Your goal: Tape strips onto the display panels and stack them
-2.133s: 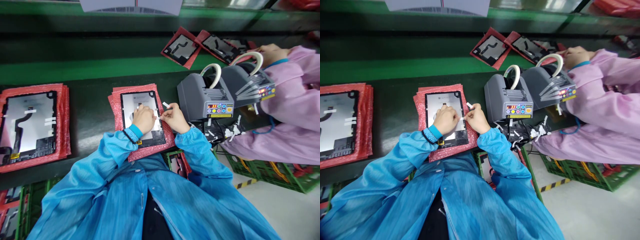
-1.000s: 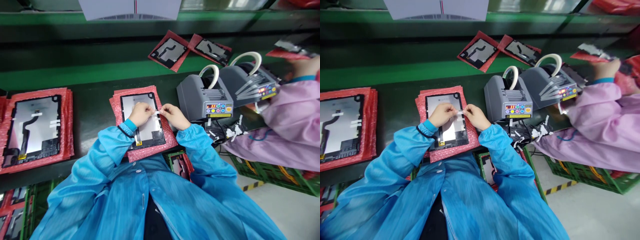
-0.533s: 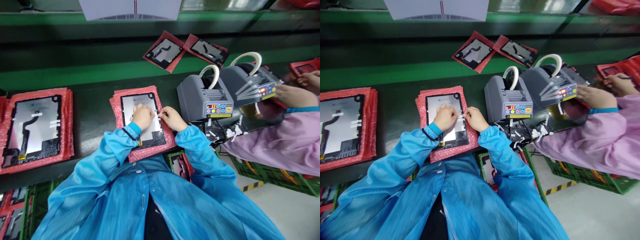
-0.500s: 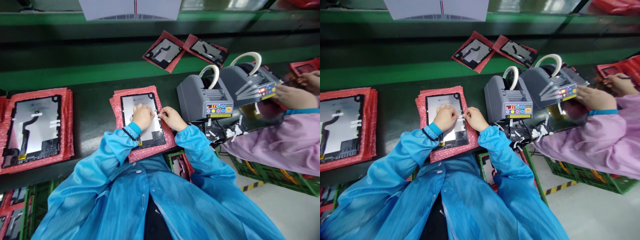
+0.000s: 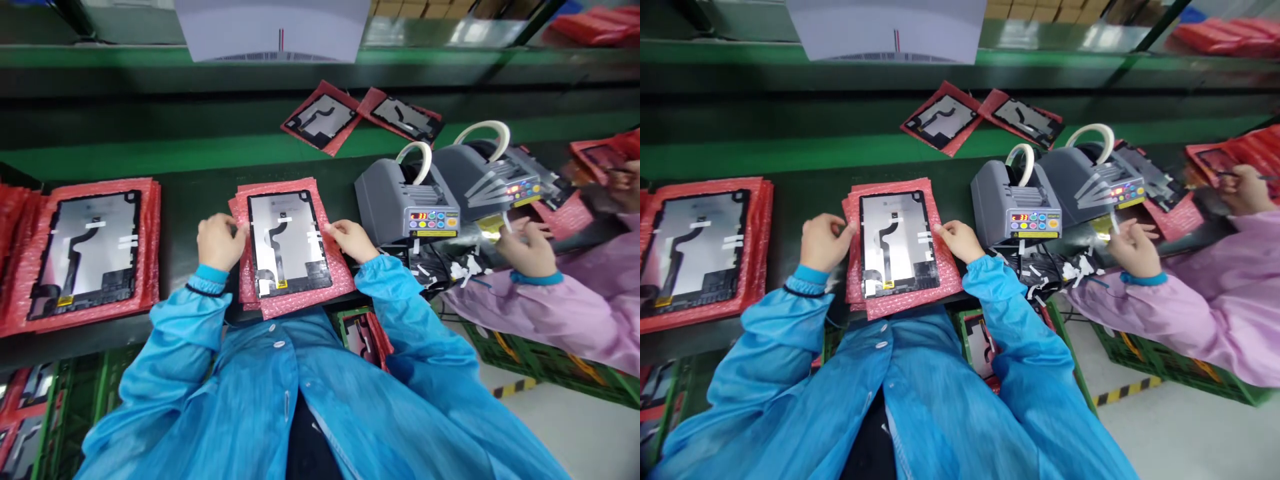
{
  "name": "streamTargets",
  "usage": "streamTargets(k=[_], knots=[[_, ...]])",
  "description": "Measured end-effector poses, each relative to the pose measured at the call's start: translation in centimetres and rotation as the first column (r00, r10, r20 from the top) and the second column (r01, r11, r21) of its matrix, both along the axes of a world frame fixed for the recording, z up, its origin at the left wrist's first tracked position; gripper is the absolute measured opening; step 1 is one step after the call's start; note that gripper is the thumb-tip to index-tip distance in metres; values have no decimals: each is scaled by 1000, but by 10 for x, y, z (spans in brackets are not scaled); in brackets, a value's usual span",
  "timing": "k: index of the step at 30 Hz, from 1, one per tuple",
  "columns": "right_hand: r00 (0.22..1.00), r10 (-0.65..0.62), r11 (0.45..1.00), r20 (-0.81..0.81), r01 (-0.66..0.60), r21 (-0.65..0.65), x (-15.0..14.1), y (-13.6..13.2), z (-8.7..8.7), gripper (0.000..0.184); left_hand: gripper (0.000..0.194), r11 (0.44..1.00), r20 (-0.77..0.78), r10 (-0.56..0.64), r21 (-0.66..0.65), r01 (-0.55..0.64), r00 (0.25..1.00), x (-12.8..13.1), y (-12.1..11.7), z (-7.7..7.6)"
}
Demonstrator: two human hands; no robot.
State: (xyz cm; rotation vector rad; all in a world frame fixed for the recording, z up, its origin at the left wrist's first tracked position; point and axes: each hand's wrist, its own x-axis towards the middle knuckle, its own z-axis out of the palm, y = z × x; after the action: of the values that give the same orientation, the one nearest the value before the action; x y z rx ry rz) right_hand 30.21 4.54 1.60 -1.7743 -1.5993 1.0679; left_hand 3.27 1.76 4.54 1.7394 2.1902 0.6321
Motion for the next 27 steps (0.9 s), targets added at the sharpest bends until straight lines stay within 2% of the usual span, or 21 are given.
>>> streamTargets(k=[3,5,7,9,12,14,17,19,21,25,27], knots=[[994,37,983,103,-55,176,-12,-6,3,21,23,992,169,22,-127,0,985,-12,-14,-17],[994,-7,961,110,-24,277,-19,-9,5,17,19,995,282,33,-101,-5,959,-8,-14,-29],[998,-57,962,36,46,270,-25,-12,7,20,17,997,366,61,-60,-42,929,-3,-10,-36],[992,-82,978,-97,99,186,-30,-14,9,37,16,996,440,86,-53,-70,894,-2,-5,-38],[935,-2,996,-355,32,79,-35,-17,14,60,17,996,493,87,-28,-84,866,-6,-6,-29],[879,80,997,-469,-60,59,-40,-19,21,60,19,995,481,75,17,-95,873,-12,-13,-18],[837,165,986,-522,-155,63,-61,-18,35,57,19,982,426,113,91,-166,898,-29,-27,3],[806,234,971,-544,-218,95,-92,-12,45,52,18,963,371,165,140,-230,914,-53,-37,20],[779,317,948,-541,-283,147,-138,-4,55,44,18,935,296,228,199,-294,928,-92,-47,40],[775,432,902,-461,-369,224,-262,7,66,32,25,859,117,436,242,-452,892,-189,-59,77],[816,449,892,-364,-390,228,-319,5,65,34,31,833,76,506,218,-509,859,-227,-57,82]])
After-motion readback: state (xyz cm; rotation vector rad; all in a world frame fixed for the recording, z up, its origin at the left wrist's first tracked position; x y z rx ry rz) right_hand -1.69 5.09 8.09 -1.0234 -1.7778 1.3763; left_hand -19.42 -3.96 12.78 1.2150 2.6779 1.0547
